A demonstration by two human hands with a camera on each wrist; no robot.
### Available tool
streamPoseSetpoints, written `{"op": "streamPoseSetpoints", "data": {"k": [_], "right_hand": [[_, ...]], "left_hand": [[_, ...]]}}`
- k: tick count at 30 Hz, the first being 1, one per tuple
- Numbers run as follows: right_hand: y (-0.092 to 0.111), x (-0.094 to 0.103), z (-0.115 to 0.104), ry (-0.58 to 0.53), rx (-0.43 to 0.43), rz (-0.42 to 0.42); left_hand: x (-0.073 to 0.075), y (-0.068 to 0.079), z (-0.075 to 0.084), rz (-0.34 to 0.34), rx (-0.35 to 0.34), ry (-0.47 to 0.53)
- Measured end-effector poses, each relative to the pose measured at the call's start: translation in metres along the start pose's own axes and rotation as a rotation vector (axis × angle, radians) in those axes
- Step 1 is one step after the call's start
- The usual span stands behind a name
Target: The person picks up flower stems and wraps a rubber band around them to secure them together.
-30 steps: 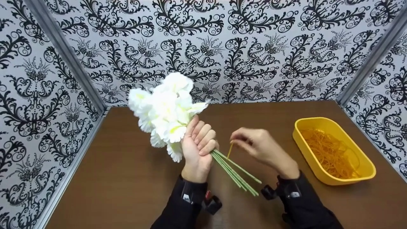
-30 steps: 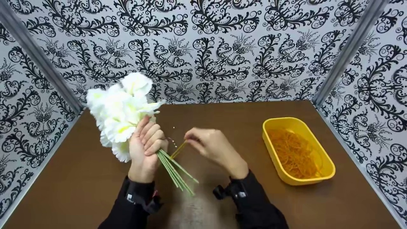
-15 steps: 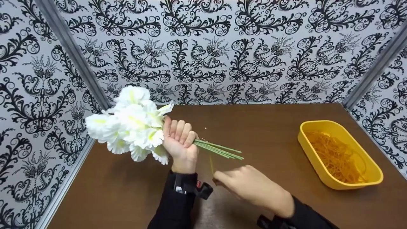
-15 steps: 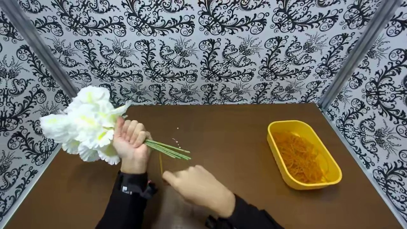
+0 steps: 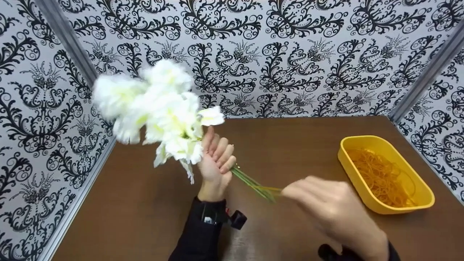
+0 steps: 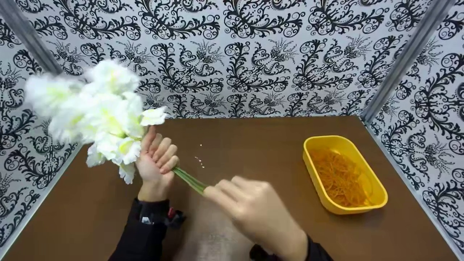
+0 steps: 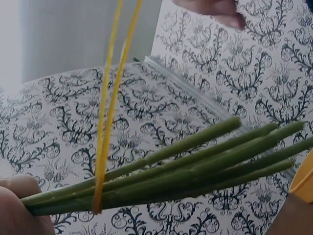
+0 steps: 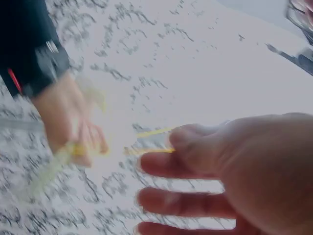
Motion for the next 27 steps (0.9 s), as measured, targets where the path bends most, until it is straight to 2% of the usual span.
{"op": "streamPoseSetpoints", "data": {"k": [3,6,10,13,15,18,20,22,24,27], "right_hand": [[-0.001,0.01,0.011,-0.018,-0.01,0.148],[0.003,0.015,0.024,-0.01,-0.069,0.209],[0.011,0.019,0.038,0.026,-0.135,0.213],[0.017,0.017,0.049,0.043,-0.153,0.203],[0.02,0.012,0.057,0.035,-0.15,0.183],[0.025,-0.003,0.07,0.014,-0.135,0.109],[0.028,-0.016,0.077,-0.018,-0.117,0.054],[0.03,-0.031,0.082,-0.041,-0.1,0.001],[0.032,-0.05,0.084,-0.071,-0.089,-0.049],[0.034,-0.085,0.077,-0.09,-0.066,-0.136]], "left_hand": [[-0.008,0.005,-0.006,-0.044,0.135,-0.018],[-0.015,0.009,-0.012,-0.093,0.247,0.028],[-0.025,0.015,-0.017,-0.156,0.362,0.13],[-0.031,0.018,-0.02,-0.214,0.432,0.253],[-0.036,0.021,-0.021,-0.262,0.476,0.372],[-0.044,0.026,-0.022,-0.334,0.533,0.589],[-0.049,0.028,-0.021,-0.363,0.54,0.698],[-0.051,0.028,-0.019,-0.373,0.513,0.765],[-0.051,0.027,-0.016,-0.37,0.454,0.794],[-0.048,0.025,-0.01,-0.357,0.331,0.798]]}}
Point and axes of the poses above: each hand's wrist, its own y-axis away from the middle knuckle, its own x-axis out of the back of the hand, z = x × y, the point moved 4 cm from there along -y, towards the middle knuckle, and after that the axes turned 9 degrees about -z, right-handed, at the moved point
